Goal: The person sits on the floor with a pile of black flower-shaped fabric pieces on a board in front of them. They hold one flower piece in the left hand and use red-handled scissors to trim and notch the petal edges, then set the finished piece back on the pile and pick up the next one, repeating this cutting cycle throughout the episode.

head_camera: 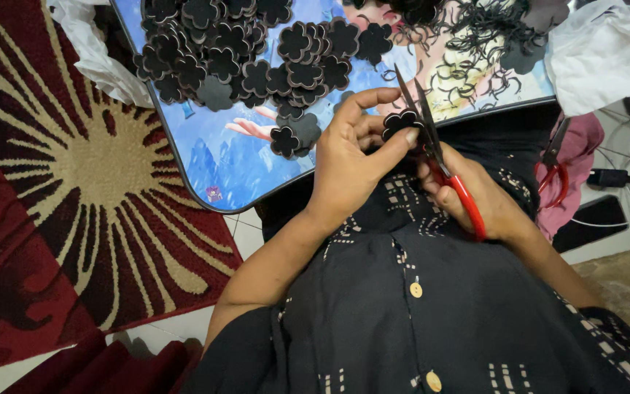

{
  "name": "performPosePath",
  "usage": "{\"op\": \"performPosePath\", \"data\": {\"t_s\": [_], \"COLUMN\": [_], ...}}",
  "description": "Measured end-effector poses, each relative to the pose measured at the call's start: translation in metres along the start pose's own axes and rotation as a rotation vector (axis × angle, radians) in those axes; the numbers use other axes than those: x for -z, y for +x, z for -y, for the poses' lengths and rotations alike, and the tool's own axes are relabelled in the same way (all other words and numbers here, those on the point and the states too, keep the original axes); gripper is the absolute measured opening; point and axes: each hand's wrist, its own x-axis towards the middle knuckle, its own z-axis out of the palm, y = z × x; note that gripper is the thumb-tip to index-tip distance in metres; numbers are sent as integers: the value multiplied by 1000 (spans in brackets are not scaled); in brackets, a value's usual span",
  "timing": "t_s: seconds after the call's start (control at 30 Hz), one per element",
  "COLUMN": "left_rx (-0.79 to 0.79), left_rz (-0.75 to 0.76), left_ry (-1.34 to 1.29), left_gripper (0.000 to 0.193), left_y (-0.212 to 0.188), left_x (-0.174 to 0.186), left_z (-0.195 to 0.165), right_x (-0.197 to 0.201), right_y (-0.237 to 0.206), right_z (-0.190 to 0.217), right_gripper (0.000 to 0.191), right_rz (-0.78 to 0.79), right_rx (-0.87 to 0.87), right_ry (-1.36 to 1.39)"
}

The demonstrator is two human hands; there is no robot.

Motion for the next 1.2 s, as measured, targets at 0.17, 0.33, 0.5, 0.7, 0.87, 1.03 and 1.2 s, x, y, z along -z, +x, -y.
{"op": "performPosePath", "data": {"t_s": [0.17, 0.33, 0.5, 0.7, 0.87, 1.03, 1.2], "left_rx": [-7, -14, -6, -3, 12, -11, -19], "left_rz": [5, 7, 0, 6, -8, -6, -6], "left_ry": [-7, -15, -6, -50, -22, -28, -36], "left_gripper": [48, 49, 49, 49, 50, 50, 49], "left_y": [-1, 0, 1, 2, 2, 4, 4], "left_x": [2, 4, 5, 7, 9, 9, 11], "left_z": [-1, -2, -3, -4, -4, -4, -4], "right_x": [1, 2, 1, 4, 4, 4, 5], "right_y": [-4, -3, -4, -4, -4, -5, -5], "right_z": [0, -2, -3, -5, -7, -7, -6], "right_gripper": [80, 72, 69, 62, 55, 52, 48], "right_rz": [-4, -14, -9, -3, 1, 3, 1], "right_rx": [-74, -73, -88, -43, -60, -54, -80], "right_ry": [21, 13, 17, -25, 24, 37, 18]}}
